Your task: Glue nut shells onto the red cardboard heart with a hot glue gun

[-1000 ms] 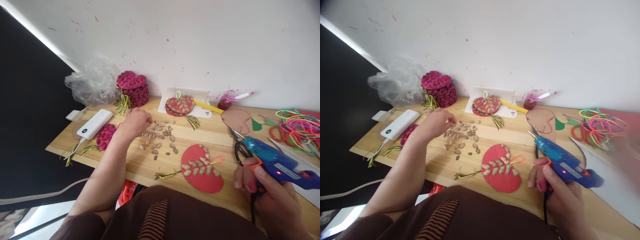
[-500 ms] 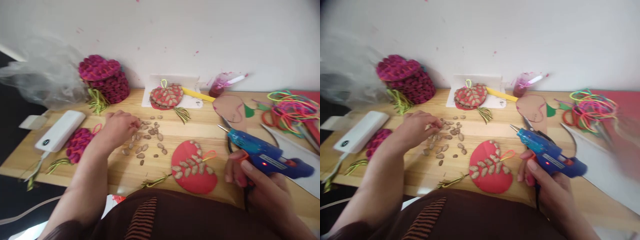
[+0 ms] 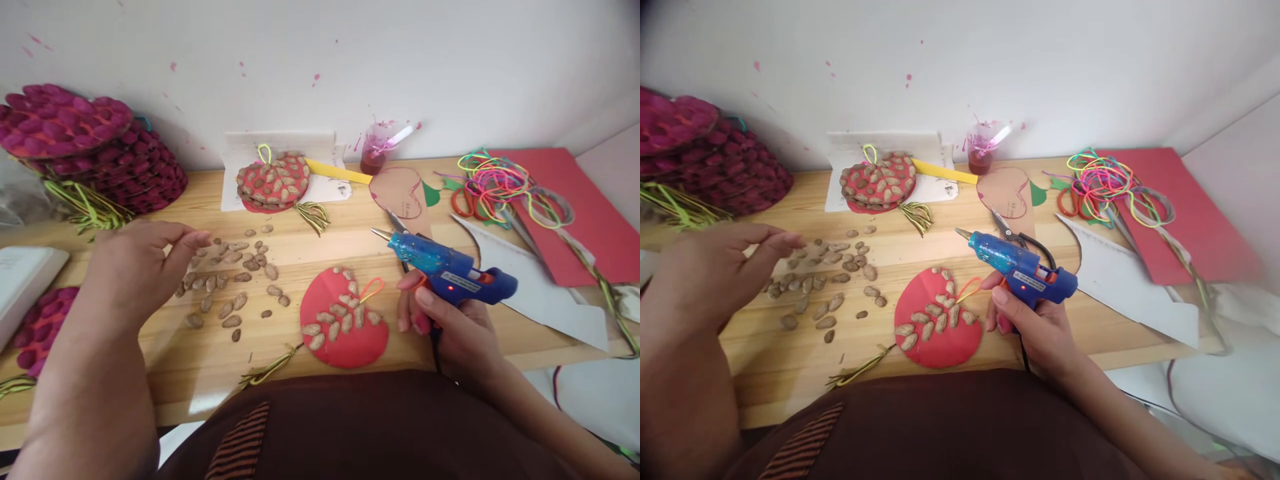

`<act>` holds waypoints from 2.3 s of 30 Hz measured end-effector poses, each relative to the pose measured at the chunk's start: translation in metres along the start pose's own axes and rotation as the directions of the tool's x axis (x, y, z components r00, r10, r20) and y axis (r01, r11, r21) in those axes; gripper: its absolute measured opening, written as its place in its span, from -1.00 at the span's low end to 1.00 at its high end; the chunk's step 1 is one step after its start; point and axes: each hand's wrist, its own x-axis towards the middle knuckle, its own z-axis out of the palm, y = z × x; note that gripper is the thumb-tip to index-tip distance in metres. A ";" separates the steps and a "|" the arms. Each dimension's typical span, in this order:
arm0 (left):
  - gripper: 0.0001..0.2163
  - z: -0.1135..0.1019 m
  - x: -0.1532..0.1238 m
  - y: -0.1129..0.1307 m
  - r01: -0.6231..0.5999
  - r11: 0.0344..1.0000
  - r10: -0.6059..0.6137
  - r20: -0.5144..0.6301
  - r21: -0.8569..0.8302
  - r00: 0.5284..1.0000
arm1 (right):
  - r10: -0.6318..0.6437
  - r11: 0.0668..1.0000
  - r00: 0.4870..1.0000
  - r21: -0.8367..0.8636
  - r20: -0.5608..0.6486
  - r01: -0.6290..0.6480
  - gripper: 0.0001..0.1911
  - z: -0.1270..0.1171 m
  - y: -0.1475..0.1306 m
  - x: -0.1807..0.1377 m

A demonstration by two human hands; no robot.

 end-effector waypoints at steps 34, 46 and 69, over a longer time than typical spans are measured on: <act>-0.90 0.034 -0.001 0.145 -0.491 0.862 0.504 0.122 -0.126 0.855 | 0.053 0.996 0.996 -0.064 -0.065 -0.057 -0.76 0.005 -0.005 0.004; -0.88 0.035 -0.004 0.145 -0.537 0.836 0.546 0.070 -0.114 0.835 | 0.054 0.995 0.998 -0.085 -0.038 -0.057 -0.75 0.004 -0.005 0.004; -0.85 0.038 0.000 0.142 -0.456 0.857 0.494 0.128 -0.241 0.860 | 0.028 0.995 0.999 -0.091 -0.032 -0.031 -0.75 0.004 -0.004 0.004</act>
